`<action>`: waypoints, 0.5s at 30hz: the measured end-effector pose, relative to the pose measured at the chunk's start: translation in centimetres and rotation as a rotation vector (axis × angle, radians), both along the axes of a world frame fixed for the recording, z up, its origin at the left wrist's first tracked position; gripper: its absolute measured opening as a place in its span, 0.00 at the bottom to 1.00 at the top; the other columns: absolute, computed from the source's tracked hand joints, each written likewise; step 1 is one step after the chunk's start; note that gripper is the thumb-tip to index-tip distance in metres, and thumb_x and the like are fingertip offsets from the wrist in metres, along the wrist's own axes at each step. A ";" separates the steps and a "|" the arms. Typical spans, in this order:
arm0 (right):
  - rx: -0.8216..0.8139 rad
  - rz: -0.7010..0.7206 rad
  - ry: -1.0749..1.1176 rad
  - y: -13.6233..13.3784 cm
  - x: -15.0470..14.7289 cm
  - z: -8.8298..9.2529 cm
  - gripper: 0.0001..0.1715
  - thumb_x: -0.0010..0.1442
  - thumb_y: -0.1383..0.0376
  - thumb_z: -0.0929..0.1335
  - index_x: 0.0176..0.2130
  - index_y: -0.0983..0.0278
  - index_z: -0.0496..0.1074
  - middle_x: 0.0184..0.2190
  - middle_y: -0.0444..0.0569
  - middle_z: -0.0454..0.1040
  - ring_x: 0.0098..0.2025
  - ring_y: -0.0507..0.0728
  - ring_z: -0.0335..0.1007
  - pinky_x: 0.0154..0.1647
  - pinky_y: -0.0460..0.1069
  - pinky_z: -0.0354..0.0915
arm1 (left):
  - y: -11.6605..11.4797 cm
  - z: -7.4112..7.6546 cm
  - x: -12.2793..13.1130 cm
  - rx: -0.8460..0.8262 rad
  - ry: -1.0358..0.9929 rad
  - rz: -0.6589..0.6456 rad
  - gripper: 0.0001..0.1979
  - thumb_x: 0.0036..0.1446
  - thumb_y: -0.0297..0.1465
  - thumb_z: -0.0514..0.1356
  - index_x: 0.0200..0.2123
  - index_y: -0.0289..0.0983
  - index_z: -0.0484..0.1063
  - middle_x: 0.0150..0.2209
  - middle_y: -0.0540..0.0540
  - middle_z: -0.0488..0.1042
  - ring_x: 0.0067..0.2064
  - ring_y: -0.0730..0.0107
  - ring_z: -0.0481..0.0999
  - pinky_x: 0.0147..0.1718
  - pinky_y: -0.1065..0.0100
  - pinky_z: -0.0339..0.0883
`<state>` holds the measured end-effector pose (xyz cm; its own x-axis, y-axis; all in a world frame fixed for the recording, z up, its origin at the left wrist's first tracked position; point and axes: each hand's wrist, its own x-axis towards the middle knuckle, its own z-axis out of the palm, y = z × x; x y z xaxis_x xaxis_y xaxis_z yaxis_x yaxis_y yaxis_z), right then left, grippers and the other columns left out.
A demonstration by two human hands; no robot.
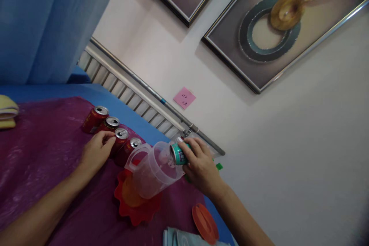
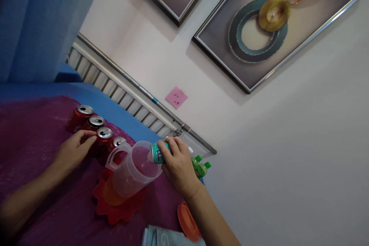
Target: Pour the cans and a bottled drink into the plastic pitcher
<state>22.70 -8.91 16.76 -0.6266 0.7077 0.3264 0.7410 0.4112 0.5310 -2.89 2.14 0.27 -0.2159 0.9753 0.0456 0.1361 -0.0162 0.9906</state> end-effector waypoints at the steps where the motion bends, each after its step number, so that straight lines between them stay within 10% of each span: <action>1: 0.002 -0.020 -0.005 0.1 0.2 0.0 0.38 0.50 0.76 0.64 0.60 0.63 0.63 0.54 0.58 0.67 0.57 0.68 0.59 0.56 0.65 0.64 | 0.0 0.0 0.0 0.001 0.001 0.001 0.24 0.44 0.48 0.51 0.38 0.39 0.71 0.41 0.39 0.77 0.43 0.52 0.76 0.45 0.56 0.68; 10: 0.171 0.055 0.219 0.0 -0.5 0.9 0.40 0.52 0.73 0.66 0.63 0.61 0.57 0.55 0.57 0.65 0.58 0.68 0.59 0.59 0.66 0.60 | 0.2 -0.3 0.1 0.005 0.011 -0.006 0.24 0.44 0.48 0.50 0.39 0.39 0.71 0.43 0.40 0.77 0.44 0.53 0.75 0.46 0.56 0.67; 15: -0.017 0.034 0.059 0.2 0.0 0.3 0.39 0.49 0.75 0.64 0.61 0.63 0.61 0.53 0.57 0.67 0.57 0.67 0.60 0.57 0.64 0.62 | 0.1 -0.1 0.1 0.019 0.027 0.003 0.23 0.46 0.47 0.50 0.38 0.39 0.71 0.40 0.41 0.77 0.41 0.55 0.76 0.43 0.59 0.68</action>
